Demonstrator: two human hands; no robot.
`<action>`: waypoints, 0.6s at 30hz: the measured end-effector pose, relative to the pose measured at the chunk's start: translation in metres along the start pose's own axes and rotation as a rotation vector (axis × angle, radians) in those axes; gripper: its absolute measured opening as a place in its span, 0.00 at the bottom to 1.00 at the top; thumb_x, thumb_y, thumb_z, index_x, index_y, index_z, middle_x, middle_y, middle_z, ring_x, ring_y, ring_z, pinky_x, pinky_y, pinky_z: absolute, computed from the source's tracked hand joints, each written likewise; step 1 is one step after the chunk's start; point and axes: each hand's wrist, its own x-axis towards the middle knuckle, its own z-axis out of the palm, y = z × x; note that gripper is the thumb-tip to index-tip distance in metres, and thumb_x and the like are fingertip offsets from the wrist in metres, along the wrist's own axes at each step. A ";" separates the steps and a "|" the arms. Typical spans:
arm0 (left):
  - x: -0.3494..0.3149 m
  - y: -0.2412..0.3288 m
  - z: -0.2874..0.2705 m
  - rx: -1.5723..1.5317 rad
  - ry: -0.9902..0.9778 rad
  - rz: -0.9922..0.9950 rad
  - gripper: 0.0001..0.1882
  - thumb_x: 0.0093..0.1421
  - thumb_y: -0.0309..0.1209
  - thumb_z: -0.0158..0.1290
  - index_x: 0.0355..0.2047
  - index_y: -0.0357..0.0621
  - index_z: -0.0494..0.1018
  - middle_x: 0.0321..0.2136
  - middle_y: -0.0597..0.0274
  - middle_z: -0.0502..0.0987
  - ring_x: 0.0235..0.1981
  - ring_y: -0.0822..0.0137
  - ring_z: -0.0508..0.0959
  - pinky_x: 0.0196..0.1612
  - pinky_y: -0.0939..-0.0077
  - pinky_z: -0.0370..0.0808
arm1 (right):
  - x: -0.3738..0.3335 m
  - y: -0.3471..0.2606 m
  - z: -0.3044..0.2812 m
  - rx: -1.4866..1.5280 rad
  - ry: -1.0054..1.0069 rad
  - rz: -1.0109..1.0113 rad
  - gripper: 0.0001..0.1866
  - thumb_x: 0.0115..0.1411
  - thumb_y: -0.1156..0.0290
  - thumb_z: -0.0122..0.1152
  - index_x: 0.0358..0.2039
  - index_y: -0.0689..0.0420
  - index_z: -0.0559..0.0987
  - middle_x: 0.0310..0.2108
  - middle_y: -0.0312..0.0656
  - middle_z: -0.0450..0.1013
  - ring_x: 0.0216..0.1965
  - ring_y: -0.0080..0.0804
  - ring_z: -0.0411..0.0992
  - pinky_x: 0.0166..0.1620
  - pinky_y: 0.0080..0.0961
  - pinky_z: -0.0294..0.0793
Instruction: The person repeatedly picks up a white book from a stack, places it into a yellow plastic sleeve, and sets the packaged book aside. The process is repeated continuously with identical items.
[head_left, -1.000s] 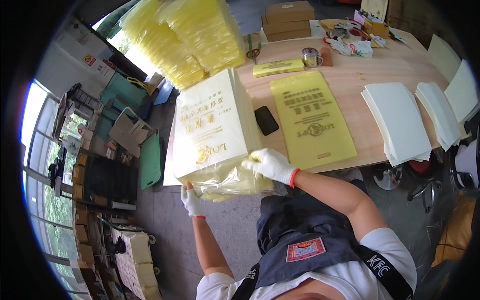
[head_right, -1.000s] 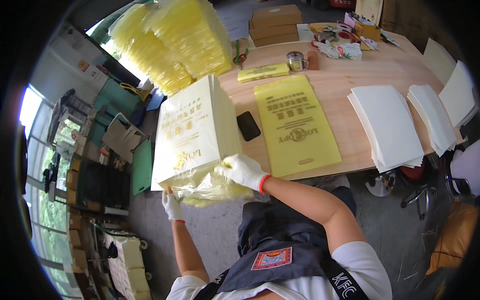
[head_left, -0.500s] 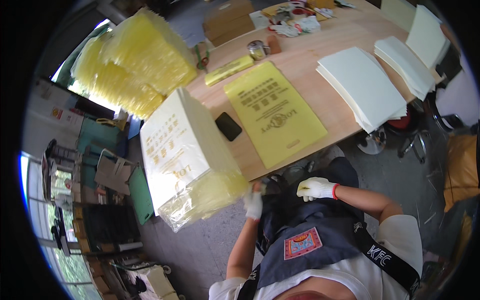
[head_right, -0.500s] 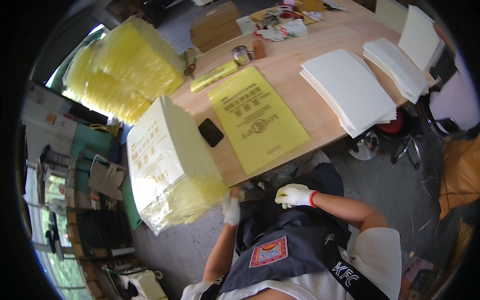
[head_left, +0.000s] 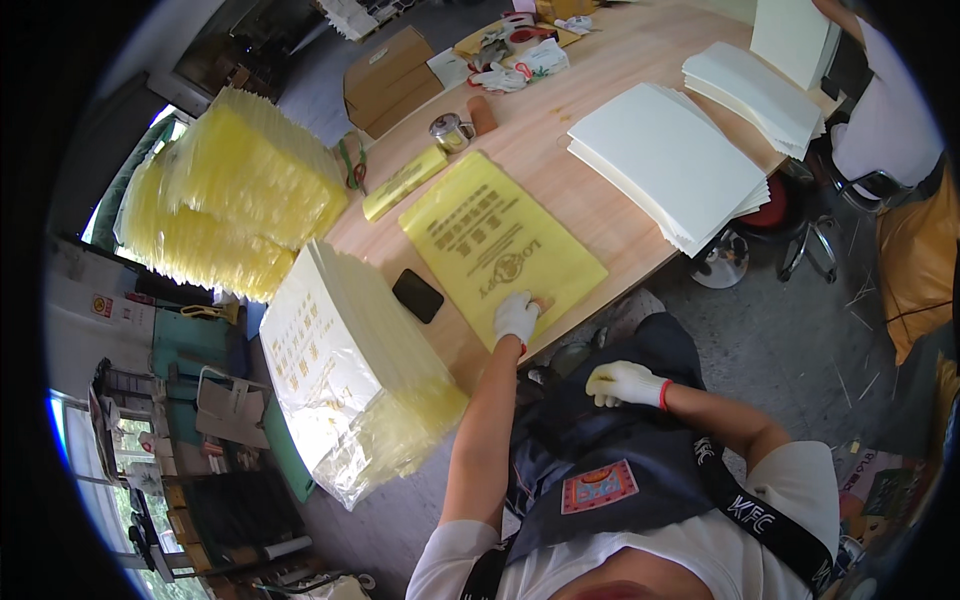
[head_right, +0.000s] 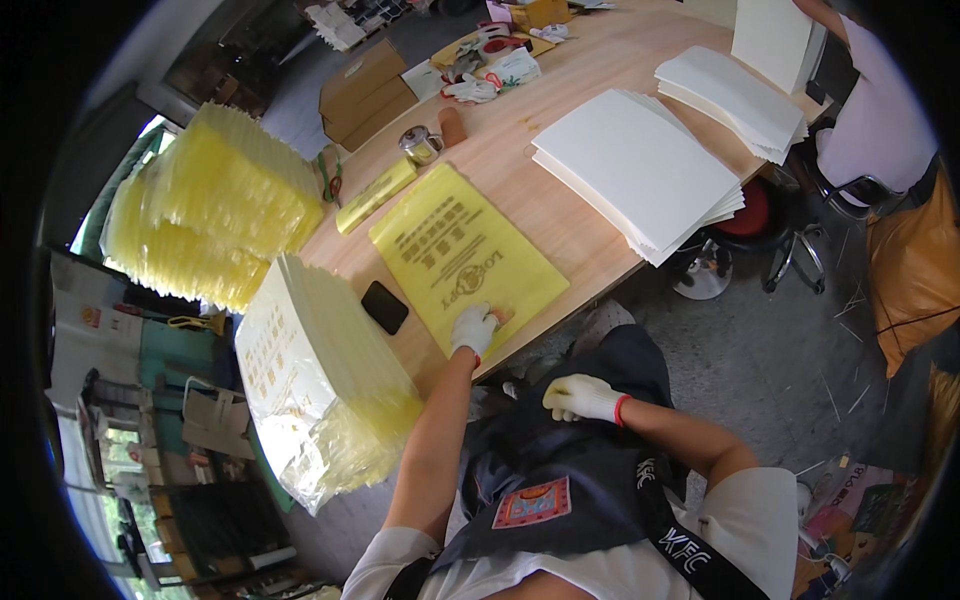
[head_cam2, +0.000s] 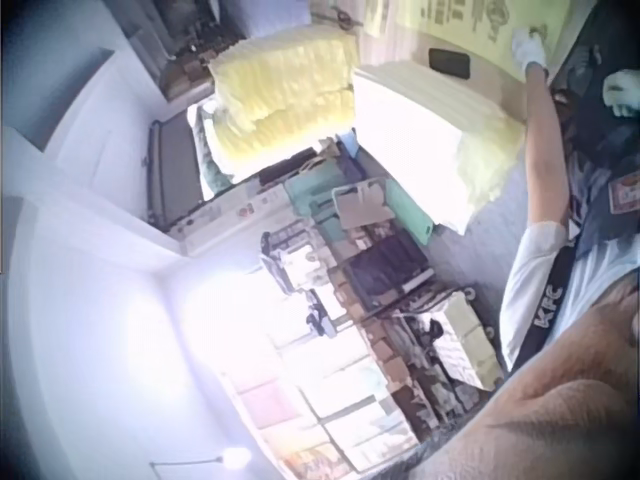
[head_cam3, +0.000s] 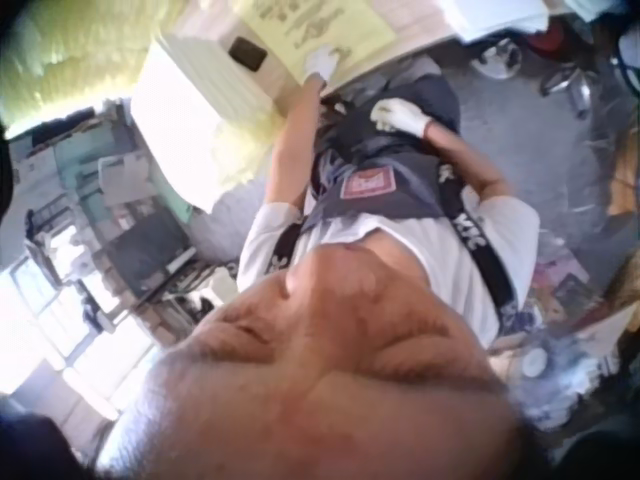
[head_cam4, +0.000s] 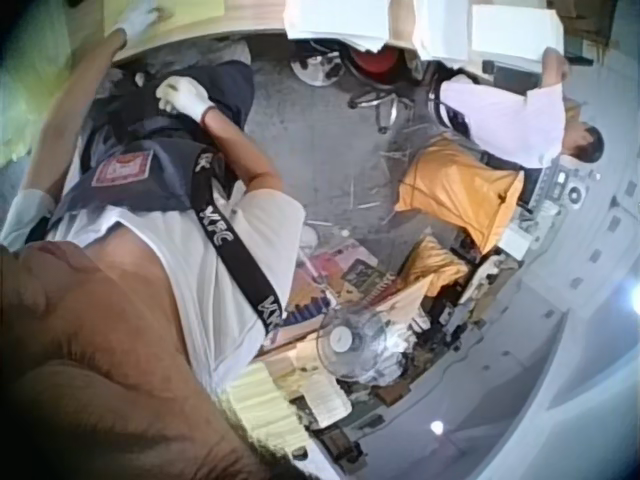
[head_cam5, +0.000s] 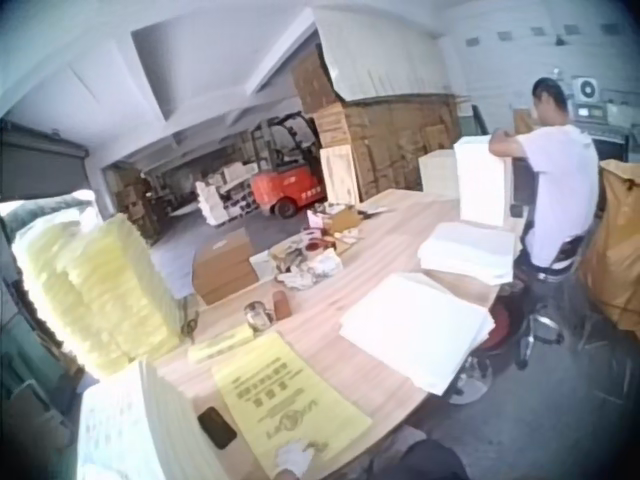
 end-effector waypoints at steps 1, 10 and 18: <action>0.001 0.000 -0.003 -0.085 0.025 0.030 0.13 0.59 0.44 0.51 0.31 0.50 0.77 0.35 0.54 0.77 0.40 0.52 0.75 0.44 0.59 0.71 | 0.005 -0.001 -0.007 0.074 0.006 -0.030 0.14 0.64 0.60 0.52 0.37 0.57 0.79 0.27 0.37 0.78 0.24 0.22 0.74 0.29 0.21 0.74; 0.018 -0.007 -0.041 -0.511 0.247 0.036 0.10 0.64 0.33 0.49 0.44 0.45 0.72 0.32 0.54 0.79 0.28 0.59 0.75 0.38 0.69 0.72 | 0.135 -0.107 -0.038 -0.334 0.702 -0.157 0.30 0.63 0.42 0.44 0.41 0.59 0.78 0.39 0.55 0.76 0.41 0.53 0.74 0.44 0.42 0.73; 0.001 0.048 -0.134 -1.237 0.237 0.070 0.13 0.65 0.25 0.46 0.49 0.44 0.69 0.32 0.65 0.77 0.26 0.80 0.70 0.28 0.83 0.70 | 0.066 -0.044 -0.099 -0.602 0.499 0.068 0.28 0.65 0.46 0.41 0.30 0.58 0.79 0.29 0.49 0.78 0.33 0.50 0.76 0.37 0.44 0.72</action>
